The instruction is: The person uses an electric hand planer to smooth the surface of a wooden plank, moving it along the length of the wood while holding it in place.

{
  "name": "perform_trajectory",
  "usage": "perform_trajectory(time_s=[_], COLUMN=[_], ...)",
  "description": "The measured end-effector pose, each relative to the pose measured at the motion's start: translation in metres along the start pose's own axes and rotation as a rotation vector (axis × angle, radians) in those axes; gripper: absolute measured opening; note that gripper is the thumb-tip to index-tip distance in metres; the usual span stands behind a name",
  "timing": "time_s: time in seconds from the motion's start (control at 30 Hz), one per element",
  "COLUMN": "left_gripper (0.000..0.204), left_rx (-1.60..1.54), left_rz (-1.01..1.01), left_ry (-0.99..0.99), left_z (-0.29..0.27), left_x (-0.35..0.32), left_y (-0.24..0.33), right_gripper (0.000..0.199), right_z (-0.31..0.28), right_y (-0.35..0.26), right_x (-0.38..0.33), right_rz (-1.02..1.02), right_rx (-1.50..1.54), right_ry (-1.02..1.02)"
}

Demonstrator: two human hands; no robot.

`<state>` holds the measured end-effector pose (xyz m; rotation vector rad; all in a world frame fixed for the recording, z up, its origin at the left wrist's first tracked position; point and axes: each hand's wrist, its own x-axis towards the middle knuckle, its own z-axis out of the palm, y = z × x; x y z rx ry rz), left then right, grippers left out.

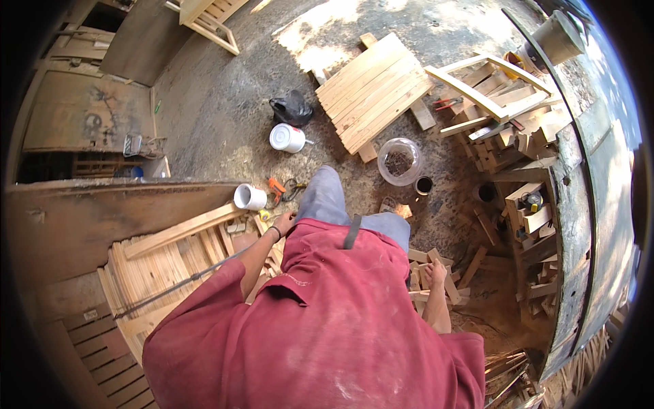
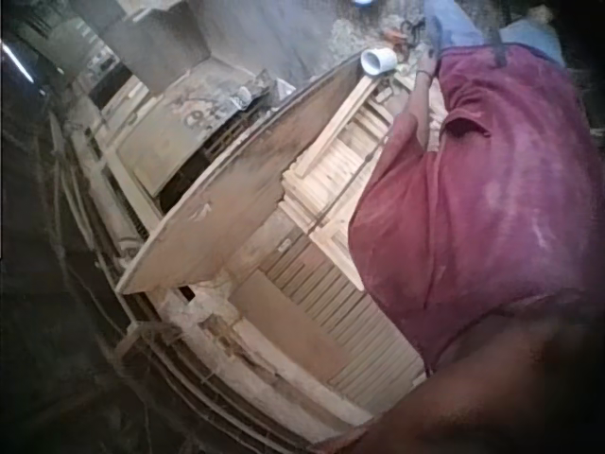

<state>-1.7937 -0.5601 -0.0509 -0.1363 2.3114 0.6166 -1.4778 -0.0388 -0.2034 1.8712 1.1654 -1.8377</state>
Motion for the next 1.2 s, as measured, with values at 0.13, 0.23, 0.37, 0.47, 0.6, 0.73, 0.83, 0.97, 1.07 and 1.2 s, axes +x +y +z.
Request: perform_trajectory(time_s=[0.13,0.23,0.37,0.47,0.6,0.73,0.83,0.97,1.07,1.2], left_gripper=[0.051,0.049,0.047,0.045,0.043,0.029,0.029,0.025,0.023,0.028], left_rx=[-0.315,-0.064,0.185,0.353,0.595,-0.146,-0.172,-0.107,-0.068,0.188], left_rz=[0.24,0.199,0.183,0.236,0.338,-0.023,-0.051,0.002,0.101,0.479], left_ry=[-0.089,-0.154,-0.246,-0.324,-0.293,-0.143,-0.219,-0.178,-0.231,-0.281], left_z=[0.001,-0.039,-0.107,-0.17,-0.267,-0.36,-0.403,-0.401,-0.366,-0.298], left_x=[0.085,0.125,0.2,0.29,0.404,0.468,0.471,0.454,0.42,0.406], left_y=[-0.057,-0.055,-0.063,-0.065,-0.037,0.04,0.051,0.048,0.046,0.066], right_gripper=[0.043,0.034,0.031,0.032,0.04,0.045,0.045,0.044,0.039,0.034], right_z=[0.035,0.089,0.182,0.257,0.381,0.482,0.514,0.53,0.531,0.571], right_y=[-0.003,-0.022,-0.069,-0.09,-0.109,-0.125,-0.145,-0.136,-0.12,-0.118], right_x=[-0.005,-0.007,-0.021,-0.006,-0.002,-0.033,-0.03,-0.014,0.009,0.044], right_rz=[-0.027,0.042,0.052,-0.152,-0.394,-0.3,-0.268,-0.235,-0.183,-0.113], right_rx=[0.109,0.256,0.357,0.22,-0.291,-0.414,-0.333,-0.296,-0.304,-0.325], right_ry=[0.051,0.15,0.2,0.256,0.549,0.449,0.423,0.329,0.255,0.204])
